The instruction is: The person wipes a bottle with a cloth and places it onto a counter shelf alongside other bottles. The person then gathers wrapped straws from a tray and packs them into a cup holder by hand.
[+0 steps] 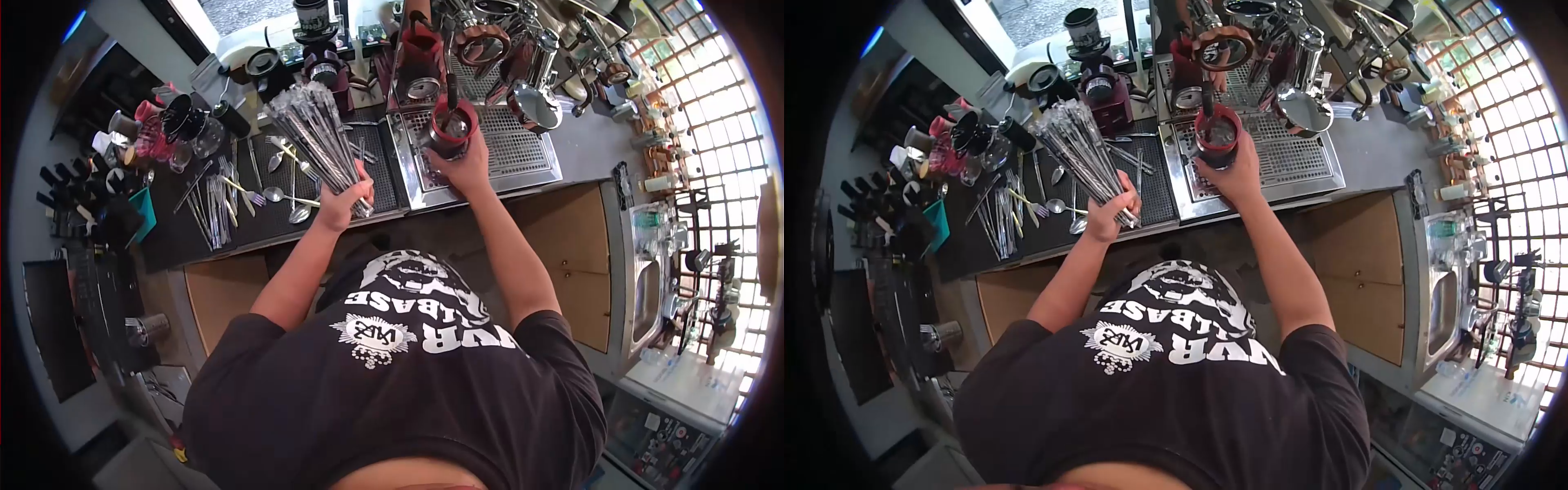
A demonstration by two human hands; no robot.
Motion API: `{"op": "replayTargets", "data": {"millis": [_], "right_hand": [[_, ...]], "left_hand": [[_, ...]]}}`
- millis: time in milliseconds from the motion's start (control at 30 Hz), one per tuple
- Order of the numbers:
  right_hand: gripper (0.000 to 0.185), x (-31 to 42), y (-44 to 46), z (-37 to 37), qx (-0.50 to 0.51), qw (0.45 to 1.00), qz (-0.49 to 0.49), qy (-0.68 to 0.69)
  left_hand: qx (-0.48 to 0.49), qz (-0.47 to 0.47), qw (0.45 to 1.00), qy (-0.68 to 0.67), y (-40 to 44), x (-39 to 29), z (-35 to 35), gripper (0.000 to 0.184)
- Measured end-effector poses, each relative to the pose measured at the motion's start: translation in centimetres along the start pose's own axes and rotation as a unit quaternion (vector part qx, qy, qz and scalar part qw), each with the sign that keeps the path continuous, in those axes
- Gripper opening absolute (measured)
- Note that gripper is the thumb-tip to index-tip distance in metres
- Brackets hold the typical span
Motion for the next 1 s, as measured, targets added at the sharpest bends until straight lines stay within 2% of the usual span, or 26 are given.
{"op": "replayTargets", "data": {"millis": [67, 100, 200, 233, 367, 600, 633, 733, 867, 1000], "right_hand": [[0.082, 0.1, 0.3, -0.9, -0.023, 0.999, -0.031, -0.036], [0.088, -1.4, 0.4, -0.8, -0.018, 0.999, -0.012, -0.043], [0.088, -0.9, 1.2, -2.3, -0.029, 0.992, -0.069, -0.102], [0.087, -0.7, 1.2, -2.7, -0.019, 0.995, -0.05, -0.089], [0.09, -1.5, 1.3, -4.0, 0.028, 0.979, -0.046, -0.195], [0.089, -3.0, 0.3, -6.7, 0.032, 0.957, -0.054, -0.284], [0.088, -3.4, 0.0, -7.2, 0.028, 0.96, -0.035, -0.278], [0.085, -3.9, -1.3, -8.6, 0.023, 0.972, 0.002, -0.232], [0.083, -1.0, -3.3, -9.3, 0.032, 0.993, 0.005, -0.116], [0.082, 1.5, -5.4, -7.5, 0.066, 0.997, 0.007, -0.049]], "left_hand": [[-0.014, -0.015, 1.0, 0.006, -0.2, 0.6, -0.6, 0.027], [-0.034, -0.031, 0.999, 0.01, -0.5, 0.8, -0.6, 0.026], [-0.041, -0.06, 0.997, 0.004, -1.6, 1.9, -0.6, 0.025], [-0.021, -0.08, 0.997, 0.007, -1.8, 2.1, -0.7, 0.023], [0.032, -0.093, 0.992, 0.076, -1.4, 2.0, -0.1, 0.022], [0.024, -0.096, 0.992, 0.074, 2.0, 3.3, 0.4, 0.023], [0.046, -0.056, 0.994, 0.085, 2.7, 3.5, 0.6, 0.022], [-0.032, -0.007, 0.995, 0.099, 4.0, 3.9, 1.5, 0.021], [-0.107, 0.06, 0.992, -0.029, 6.1, 1.9, 3.7, 0.017], [-0.077, 0.077, 0.985, -0.136, 7.2, -0.9, 6.9, 0.019]]}}
Point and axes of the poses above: each hand's wrist, its own y-axis towards the middle knuckle, its own z-axis out of the palm, x = y × z, the point moved 3 cm from there along y, towards the middle knuckle, and after that the axes turned 12 degrees about z, right-handed, at the moved point
